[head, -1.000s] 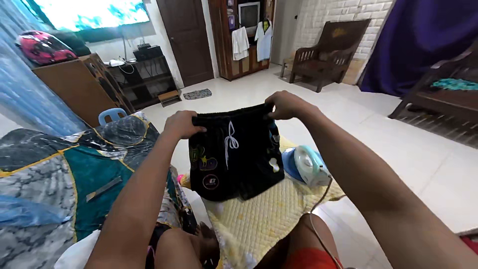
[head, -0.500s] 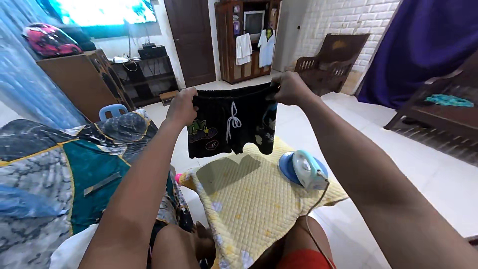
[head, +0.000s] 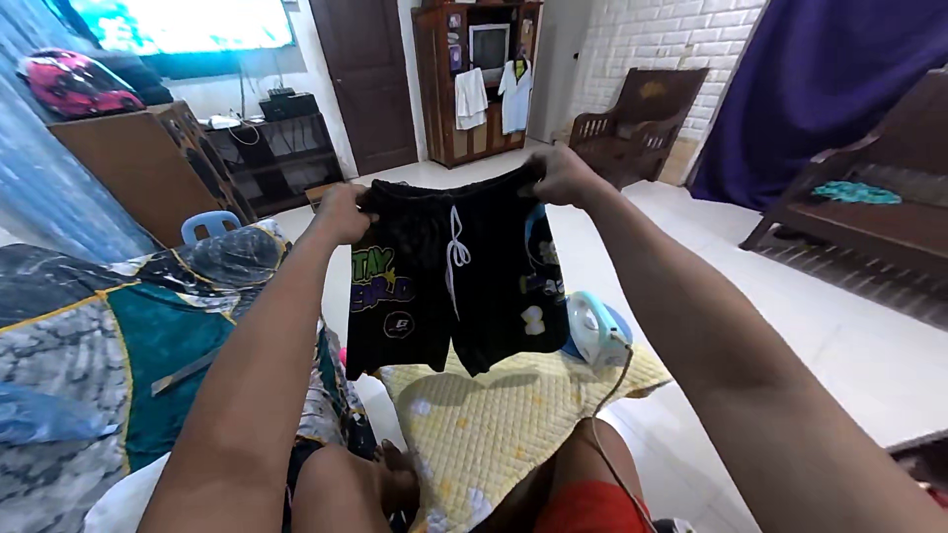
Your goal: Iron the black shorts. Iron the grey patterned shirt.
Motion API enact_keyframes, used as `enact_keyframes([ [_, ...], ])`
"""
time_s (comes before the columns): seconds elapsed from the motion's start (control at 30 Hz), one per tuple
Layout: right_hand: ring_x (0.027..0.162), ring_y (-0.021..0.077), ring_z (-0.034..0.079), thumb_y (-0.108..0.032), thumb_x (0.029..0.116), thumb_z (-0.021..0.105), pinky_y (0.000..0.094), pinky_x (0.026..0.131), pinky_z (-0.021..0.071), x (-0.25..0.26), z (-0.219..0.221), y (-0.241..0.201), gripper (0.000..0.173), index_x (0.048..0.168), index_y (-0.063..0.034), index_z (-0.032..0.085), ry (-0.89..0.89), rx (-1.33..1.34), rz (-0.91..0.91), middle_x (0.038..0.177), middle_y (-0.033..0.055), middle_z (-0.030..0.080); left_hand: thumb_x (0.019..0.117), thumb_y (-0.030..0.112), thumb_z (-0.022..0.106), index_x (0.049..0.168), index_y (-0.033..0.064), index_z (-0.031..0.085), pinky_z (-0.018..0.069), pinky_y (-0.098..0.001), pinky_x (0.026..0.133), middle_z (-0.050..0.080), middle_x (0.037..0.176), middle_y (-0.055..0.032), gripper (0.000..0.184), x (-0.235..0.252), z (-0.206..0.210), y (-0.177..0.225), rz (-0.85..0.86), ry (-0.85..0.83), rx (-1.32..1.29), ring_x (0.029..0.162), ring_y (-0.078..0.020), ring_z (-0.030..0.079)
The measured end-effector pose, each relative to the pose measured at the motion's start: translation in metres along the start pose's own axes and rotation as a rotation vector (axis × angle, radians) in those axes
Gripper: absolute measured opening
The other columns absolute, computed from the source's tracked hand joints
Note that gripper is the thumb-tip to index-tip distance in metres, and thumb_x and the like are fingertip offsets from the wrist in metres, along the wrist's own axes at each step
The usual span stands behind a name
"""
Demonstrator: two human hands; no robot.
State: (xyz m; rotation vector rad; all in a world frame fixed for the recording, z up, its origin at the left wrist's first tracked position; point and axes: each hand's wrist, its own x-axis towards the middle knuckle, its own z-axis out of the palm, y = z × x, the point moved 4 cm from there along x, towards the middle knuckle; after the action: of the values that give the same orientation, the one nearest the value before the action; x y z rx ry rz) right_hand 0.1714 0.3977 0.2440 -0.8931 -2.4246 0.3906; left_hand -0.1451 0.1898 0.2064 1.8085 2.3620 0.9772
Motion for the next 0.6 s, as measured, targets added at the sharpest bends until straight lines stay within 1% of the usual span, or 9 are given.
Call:
enact_keyframes([
  [0.07,0.098,0.0335,0.07,-0.014,0.0812,0.086,0.0593,0.091,0.0553,-0.001,0.002,0.0,0.038,0.114,-0.0017,0.071,0.032,-0.035,-0.016,0.103,0.0177,0.073,0.0949,0.016,0.073,0.128,0.0053,0.068,0.0478,-0.0612,0.105,0.069,0.123,-0.0201,0.035,0.001,0.002,-0.004,-0.036,-0.01,0.002,0.118,-0.0361,0.065],
  [0.23,0.099,0.0312,0.07,-0.009,0.0829,0.082,0.0547,0.09,0.0564,-0.017,-0.003,-0.008,0.038,0.117,-0.0022,0.068,0.146,0.035,-0.036,0.107,0.0177,0.071,0.0994,0.017,0.068,0.124,0.0017,0.064,0.0488,-0.0596,0.102,0.067,0.122,-0.021,0.029,-0.004,0.006,-0.008,-0.094,0.081,-0.145,0.115,-0.0354,0.065],
  [0.3,0.098,0.0266,0.071,-0.007,0.0833,0.081,0.049,0.091,0.0587,-0.033,-0.008,-0.015,0.036,0.116,-0.0022,0.067,0.191,0.085,-0.103,0.107,0.0155,0.072,0.1003,0.014,0.066,0.119,-0.0001,0.061,0.0519,-0.0565,0.098,0.068,0.116,-0.0201,0.024,-0.016,0.002,0.001,-0.021,0.131,-0.172,0.11,-0.032,0.067],
  [0.4,0.096,0.0204,0.072,-0.003,0.0861,0.077,0.0426,0.088,0.0621,-0.079,-0.011,-0.019,0.028,0.112,-0.0012,0.065,0.242,0.161,-0.258,0.105,0.0121,0.072,0.1005,0.01,0.064,0.117,-0.0007,0.06,0.0561,-0.0525,0.094,0.069,0.108,-0.017,0.02,-0.054,0.001,0.003,0.194,0.146,-0.179,0.102,-0.0263,0.069],
  [0.47,0.096,0.017,0.073,-0.004,0.0879,0.074,0.0408,0.087,0.0635,-0.127,-0.001,-0.012,0.022,0.109,-0.0031,0.067,0.241,0.167,-0.33,0.105,0.0081,0.073,0.0986,0.005,0.063,0.113,0.0006,0.061,0.0583,-0.0534,0.084,0.069,0.101,-0.0151,0.015,-0.097,0.015,-0.002,0.276,0.09,-0.152,0.092,-0.0256,0.07],
  [0.5,0.097,0.0174,0.073,-0.003,0.0866,0.073,0.0426,0.089,0.0628,-0.154,0.011,-0.004,0.022,0.108,-0.0035,0.068,0.218,0.176,-0.335,0.105,0.0072,0.074,0.0969,0.003,0.061,0.112,0.001,0.062,0.0589,-0.0525,0.08,0.069,0.099,-0.0139,0.015,-0.12,0.028,-0.011,0.292,0.027,-0.159,0.088,-0.0245,0.069],
  [0.53,0.098,0.0177,0.072,-0.001,0.0848,0.073,0.0445,0.09,0.0619,-0.183,0.028,0.007,0.022,0.106,-0.0043,0.069,0.177,0.176,-0.325,0.106,0.0064,0.074,0.0942,0.004,0.059,0.111,0.0013,0.064,0.0595,-0.0493,0.081,0.07,0.098,-0.0117,0.017,-0.143,0.048,-0.024,0.308,-0.052,-0.19,0.088,-0.0212,0.069],
  [0.57,0.102,0.0165,0.072,-0.003,0.0843,0.072,0.0448,0.093,0.0615,-0.211,0.05,0.023,0.023,0.106,-0.0068,0.07,0.107,0.177,-0.291,0.108,0.0041,0.075,0.0939,0.006,0.058,0.112,0.001,0.067,0.0594,-0.0458,0.086,0.071,0.102,-0.0104,0.021,-0.167,0.072,-0.038,0.316,-0.147,-0.233,0.093,-0.0183,0.07],
  [0.6,0.106,0.0166,0.072,-0.005,0.0862,0.072,0.0456,0.096,0.0602,-0.239,0.076,0.041,0.022,0.109,-0.0074,0.072,0.004,0.209,-0.24,0.111,0.0039,0.075,0.0935,0.007,0.059,0.113,0.0013,0.068,0.0592,-0.0438,0.089,0.072,0.104,-0.0097,0.022,-0.193,0.096,-0.049,0.311,-0.232,-0.271,0.095,-0.0168,0.07],
])
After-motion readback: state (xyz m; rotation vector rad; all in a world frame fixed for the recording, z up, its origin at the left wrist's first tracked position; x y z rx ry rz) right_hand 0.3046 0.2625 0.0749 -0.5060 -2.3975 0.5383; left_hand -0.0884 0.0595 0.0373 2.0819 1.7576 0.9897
